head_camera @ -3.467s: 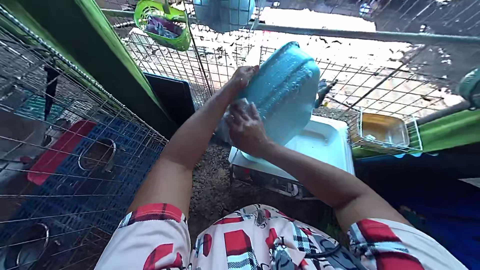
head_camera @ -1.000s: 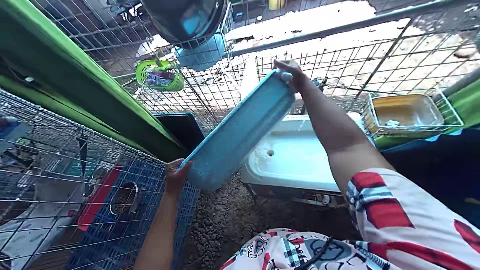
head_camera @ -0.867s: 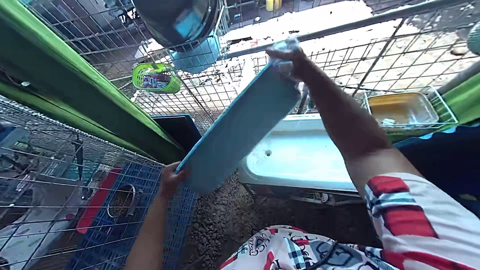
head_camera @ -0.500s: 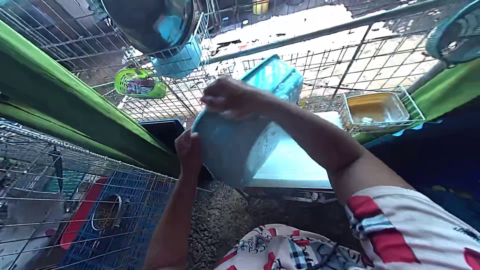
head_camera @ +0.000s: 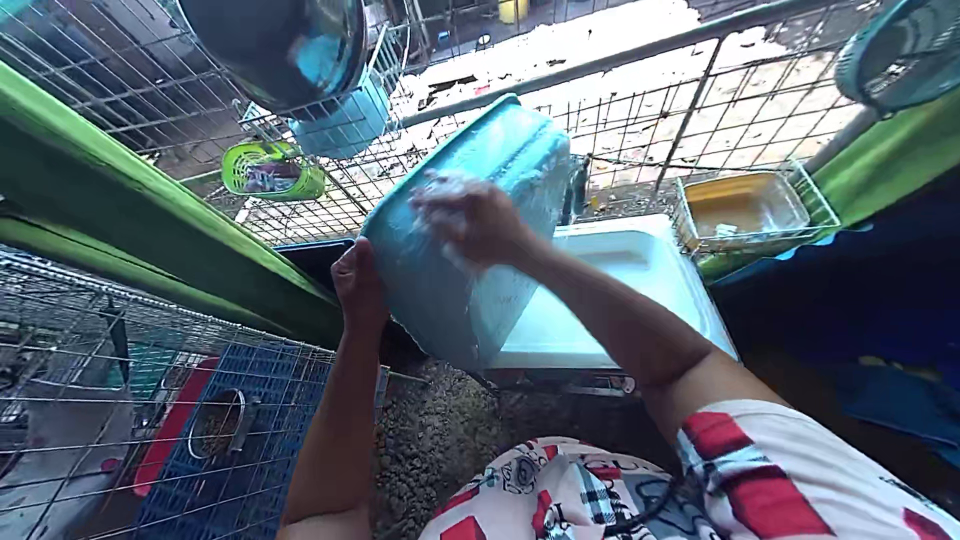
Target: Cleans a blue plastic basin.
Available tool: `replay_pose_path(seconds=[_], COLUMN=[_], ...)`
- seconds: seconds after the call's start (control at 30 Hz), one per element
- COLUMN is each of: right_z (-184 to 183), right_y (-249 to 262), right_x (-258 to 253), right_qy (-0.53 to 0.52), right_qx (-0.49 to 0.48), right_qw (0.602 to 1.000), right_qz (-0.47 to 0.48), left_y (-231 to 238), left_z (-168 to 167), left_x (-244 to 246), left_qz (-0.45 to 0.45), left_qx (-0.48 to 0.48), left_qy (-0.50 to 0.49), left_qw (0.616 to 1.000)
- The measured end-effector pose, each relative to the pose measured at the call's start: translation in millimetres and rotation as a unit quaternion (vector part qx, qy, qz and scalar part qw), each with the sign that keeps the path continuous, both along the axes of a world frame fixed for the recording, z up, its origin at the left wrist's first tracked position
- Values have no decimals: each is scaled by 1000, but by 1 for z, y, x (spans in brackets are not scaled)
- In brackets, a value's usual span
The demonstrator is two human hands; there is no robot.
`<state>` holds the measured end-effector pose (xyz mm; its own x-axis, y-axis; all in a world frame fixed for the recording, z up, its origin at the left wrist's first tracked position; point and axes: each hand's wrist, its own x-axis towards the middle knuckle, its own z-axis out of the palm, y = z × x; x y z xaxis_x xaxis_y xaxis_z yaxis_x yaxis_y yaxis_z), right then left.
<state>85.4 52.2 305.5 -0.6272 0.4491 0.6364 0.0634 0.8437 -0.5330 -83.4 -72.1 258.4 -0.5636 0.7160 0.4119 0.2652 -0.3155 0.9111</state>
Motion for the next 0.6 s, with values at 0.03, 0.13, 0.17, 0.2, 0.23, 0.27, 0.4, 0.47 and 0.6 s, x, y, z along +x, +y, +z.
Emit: replay_pose_path(seconds=[0.03, 0.13, 0.17, 0.2, 0.23, 0.27, 0.4, 0.47, 0.6], right_z=[0, -12, -13, -8, 0, 10, 32, 32, 37], right_y=[33, 142, 155, 152, 133, 104, -13, 17, 144], right_x=[13, 35, 38, 34, 24, 10, -28, -28, -11], right_qy=[-3, -23, -53, -97, -145, -174, -204, -200, -173], right_qx=[-62, -172, -145, -104, -42, 26, 55, 68, -133], right_qw=[998, 977, 980, 981, 981, 979, 977, 976, 976], right_qz=[-23, -121, -128, -128, -120, -100, 20, 50, 22], left_y=[-7, -20, -20, -19, -15, -11, -12, -29, -65], left_z=[0, -4, -5, -4, -2, 0, -2, -4, -18], left_x=[-3, -5, -1, 3, 8, 12, 13, 10, 9], left_qz=[7, 1, -6, -10, -8, -3, -5, 2, 35], left_qx=[0, 21, 26, 27, 25, 17, 6, -10, 3], left_qy=[-3, -7, -8, -6, -4, 2, -7, -7, 29], left_qw=[1000, 1000, 1000, 1000, 1000, 1000, 1000, 1000, 999])
